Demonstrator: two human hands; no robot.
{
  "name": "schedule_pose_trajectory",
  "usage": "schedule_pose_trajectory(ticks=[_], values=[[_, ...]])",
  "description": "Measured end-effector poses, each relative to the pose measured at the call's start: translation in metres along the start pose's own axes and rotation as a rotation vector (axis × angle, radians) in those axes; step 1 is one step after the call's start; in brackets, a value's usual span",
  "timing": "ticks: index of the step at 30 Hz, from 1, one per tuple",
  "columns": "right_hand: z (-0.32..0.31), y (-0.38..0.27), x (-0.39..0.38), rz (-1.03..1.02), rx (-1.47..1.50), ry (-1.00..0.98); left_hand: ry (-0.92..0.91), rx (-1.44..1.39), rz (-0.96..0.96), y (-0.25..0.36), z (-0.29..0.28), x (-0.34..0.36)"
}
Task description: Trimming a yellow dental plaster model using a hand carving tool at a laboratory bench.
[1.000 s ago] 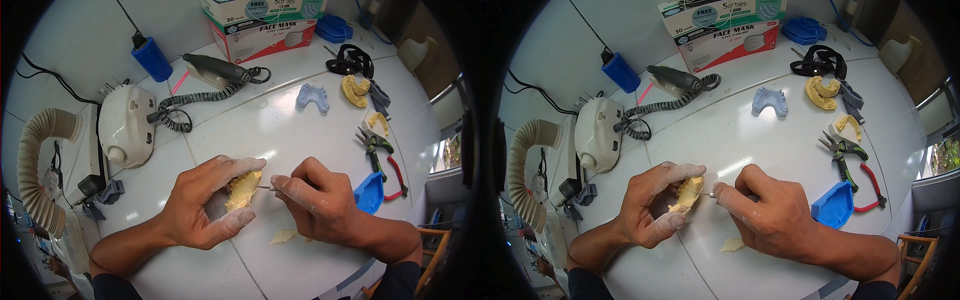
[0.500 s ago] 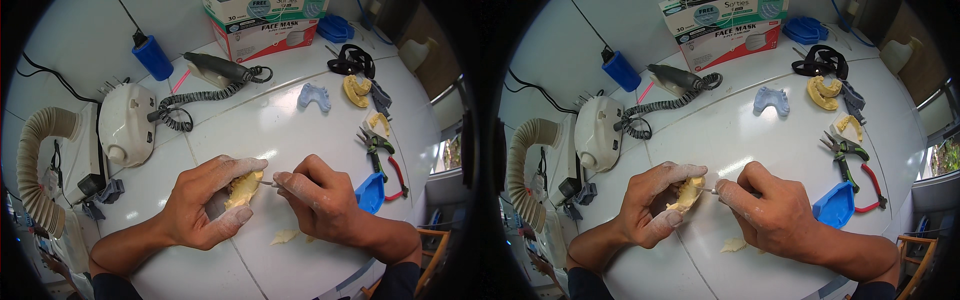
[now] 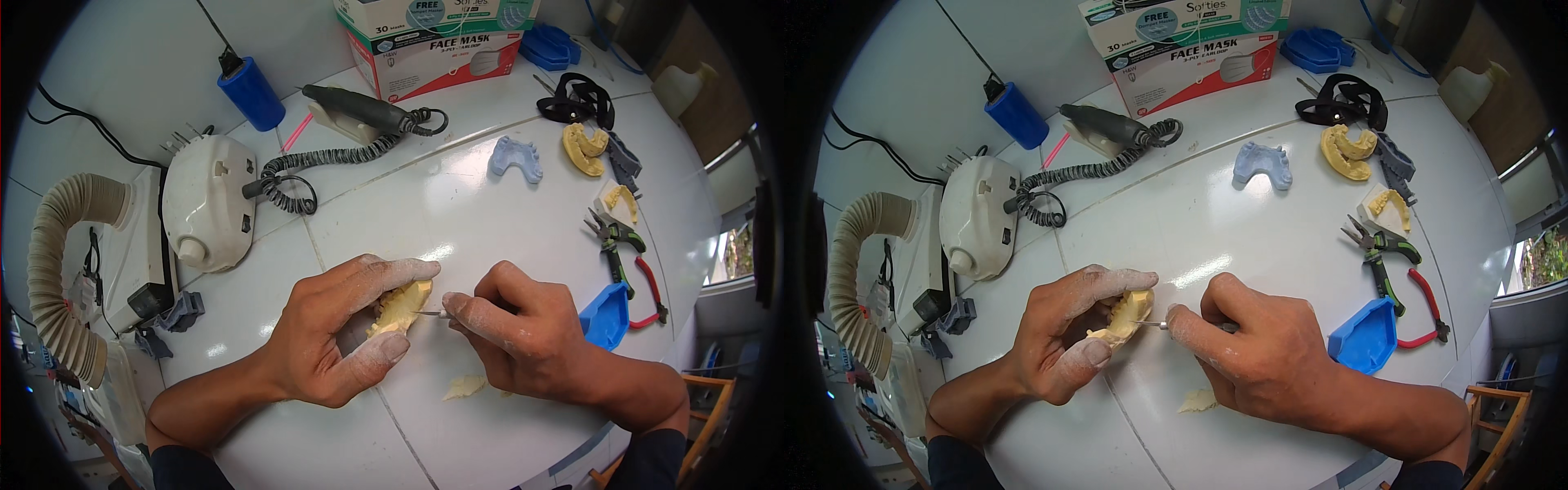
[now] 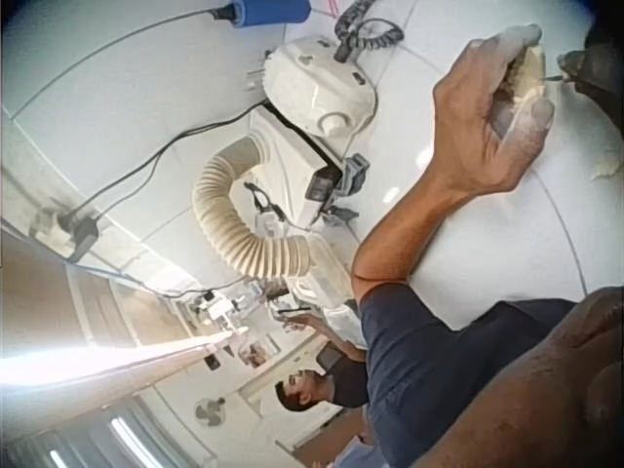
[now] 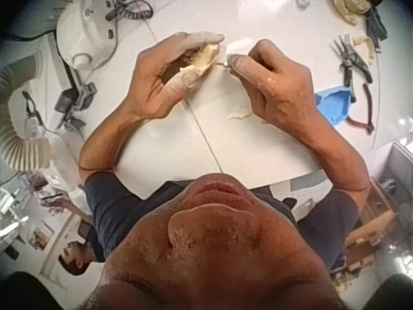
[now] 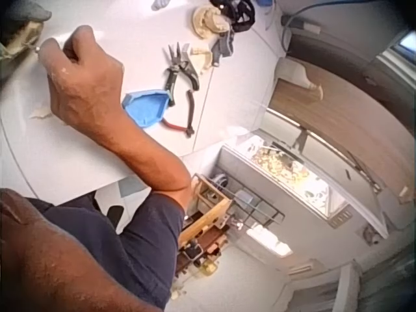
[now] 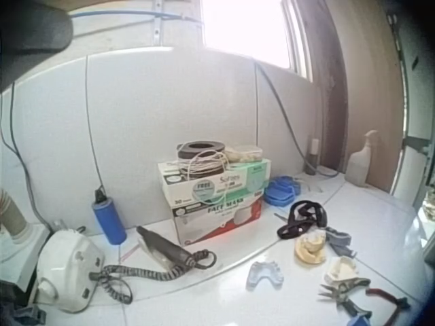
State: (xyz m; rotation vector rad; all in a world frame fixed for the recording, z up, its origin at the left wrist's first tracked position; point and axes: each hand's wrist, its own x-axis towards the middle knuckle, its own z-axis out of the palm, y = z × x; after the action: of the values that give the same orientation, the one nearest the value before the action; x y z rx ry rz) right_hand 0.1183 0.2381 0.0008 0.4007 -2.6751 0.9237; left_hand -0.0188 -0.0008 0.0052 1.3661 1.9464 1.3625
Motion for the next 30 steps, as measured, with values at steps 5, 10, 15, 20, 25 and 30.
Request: schedule_pose_trajectory(ticks=[5,10,15,20,25,30], values=[[0.0035,0.0008,-0.0005,0.014,0.019,0.052,0.004,-0.020,-0.006,-0.0025,0.0014,-0.0007],[-0.0014,-0.0001,0.0001,-0.005,-0.003,-0.011,0.010,-0.017,0.011,-0.0024,0.0021,0.0003],[0.0006,-0.0003,-0.0001,0.032,0.024,0.022,0.010,-0.040,-0.016,-0.0010,0.0026,-0.0002],[-0.0014,-0.0009,0.0008,-0.004,0.004,-0.022,-0.007,-0.035,-0.019,0.0011,0.0001,0.0001],[0.0008,0.0003,0.0003,0.035,0.022,0.017,-0.011,-0.036,-0.023,-0.0009,0.0006,-0.0003],[-0.0015,-0.0007,0.0009,0.007,0.007,-0.011,-0.013,-0.031,-0.026,-0.0011,0.0005,-0.0011]])
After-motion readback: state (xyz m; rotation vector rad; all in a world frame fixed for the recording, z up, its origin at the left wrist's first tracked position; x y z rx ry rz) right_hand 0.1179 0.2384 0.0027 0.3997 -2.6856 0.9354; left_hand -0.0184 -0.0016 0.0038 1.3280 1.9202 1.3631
